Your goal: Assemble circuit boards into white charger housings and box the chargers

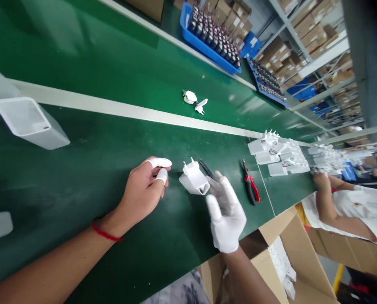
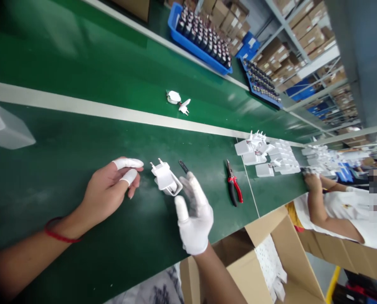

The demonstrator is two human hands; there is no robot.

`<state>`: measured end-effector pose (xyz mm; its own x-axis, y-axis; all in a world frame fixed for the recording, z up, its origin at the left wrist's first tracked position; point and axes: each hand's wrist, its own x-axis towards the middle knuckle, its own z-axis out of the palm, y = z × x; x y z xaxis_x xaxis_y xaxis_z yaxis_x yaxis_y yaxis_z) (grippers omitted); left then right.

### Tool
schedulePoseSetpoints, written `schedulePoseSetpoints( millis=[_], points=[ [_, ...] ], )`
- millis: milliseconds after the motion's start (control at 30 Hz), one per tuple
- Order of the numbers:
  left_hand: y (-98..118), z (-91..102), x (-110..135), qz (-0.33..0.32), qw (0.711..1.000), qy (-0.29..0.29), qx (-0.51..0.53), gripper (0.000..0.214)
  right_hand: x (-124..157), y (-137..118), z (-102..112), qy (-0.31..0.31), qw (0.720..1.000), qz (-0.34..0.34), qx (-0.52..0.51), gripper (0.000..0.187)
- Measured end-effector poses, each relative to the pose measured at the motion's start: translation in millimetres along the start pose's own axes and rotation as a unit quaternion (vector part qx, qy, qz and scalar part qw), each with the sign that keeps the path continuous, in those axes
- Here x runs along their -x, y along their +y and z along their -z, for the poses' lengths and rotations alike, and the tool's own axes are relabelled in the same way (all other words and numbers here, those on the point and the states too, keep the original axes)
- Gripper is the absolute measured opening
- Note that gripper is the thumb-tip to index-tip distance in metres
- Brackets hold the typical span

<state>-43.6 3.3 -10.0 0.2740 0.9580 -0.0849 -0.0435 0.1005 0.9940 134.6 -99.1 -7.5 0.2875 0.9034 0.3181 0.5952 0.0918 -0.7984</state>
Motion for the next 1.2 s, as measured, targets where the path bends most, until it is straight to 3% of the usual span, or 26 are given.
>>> schedulePoseSetpoints(
  millis=[67, 200, 367, 467, 567, 667, 733, 833, 900, 967, 1033, 1100, 1200],
  points=[
    [0.2, 0.4, -0.7, -0.001, 1.0, -0.006, -0.007, 0.019, -3.7, -2.9, 6.7, 0.018, 0.998, 0.037, 0.045, 0.054],
    [-1.0, 1.1, -1.0, -0.002, 1.0, -0.015, -0.024, 0.019, -12.8, -2.8, 5.2, -0.059, 0.962, 0.174, 0.202, 0.054],
    [-1.8, 1.2, -0.7, -0.007, 0.999, -0.023, -0.045, 0.02, -16.9, -4.7, -9.7, -0.049, 0.948, 0.159, 0.27, 0.041],
    [-2.4, 1.0, -1.1, -0.019, 0.996, -0.029, -0.078, 0.022, -18.2, -8.2, -7.3, -0.053, 0.936, 0.149, 0.314, 0.039],
    [-2.7, 1.6, -1.6, -0.021, 0.995, -0.032, -0.096, 0.024, -19.1, -8.8, 5.5, -0.12, 0.967, 0.113, 0.193, 0.047],
    [-2.1, 2.2, -1.8, -0.019, 0.994, -0.032, -0.104, 0.025, -17.3, -5.9, 13.7, -0.074, 0.996, 0.04, 0.015, 0.059],
    [-0.8, 2.1, -1.6, -0.019, 0.994, -0.035, -0.106, 0.025, -17.1, -3.2, 9.6, -0.025, 0.999, 0.039, 0.011, 0.063],
    [2.9, 1.5, -1.1, -0.012, 0.994, -0.038, -0.102, 0.023, -23.3, -0.5, -4.1, -0.045, 0.995, 0.069, 0.064, 0.057],
    [6.1, 1.7, -1.2, -0.003, 0.994, -0.038, -0.103, 0.022, -32.4, -1.2, -7.0, -0.043, 0.998, -0.018, -0.031, 0.047],
    [8.9, 2.6, -1.8, -0.001, 0.993, -0.038, -0.111, 0.022, -43.3, -3.4, 1.2, -0.011, 0.963, -0.156, -0.221, 0.04],
    [10.5, 4.0, -2.6, -0.008, 0.991, -0.042, -0.125, 0.022, -53.2, -5.7, 18.4, 0.03, 0.884, -0.249, -0.394, 0.033],
    [10.3, 5.5, -3.2, -0.016, 0.987, -0.054, -0.148, 0.023, -59.9, -6.1, 37.8, 0.059, 0.824, -0.282, -0.488, 0.025],
    [5.6, 7.6, -3.7, -0.014, 0.98, -0.049, -0.193, 0.022, -62.6, -1.1, 59.3, 0.084, 0.791, -0.293, -0.53, 0.022]
  ],
)
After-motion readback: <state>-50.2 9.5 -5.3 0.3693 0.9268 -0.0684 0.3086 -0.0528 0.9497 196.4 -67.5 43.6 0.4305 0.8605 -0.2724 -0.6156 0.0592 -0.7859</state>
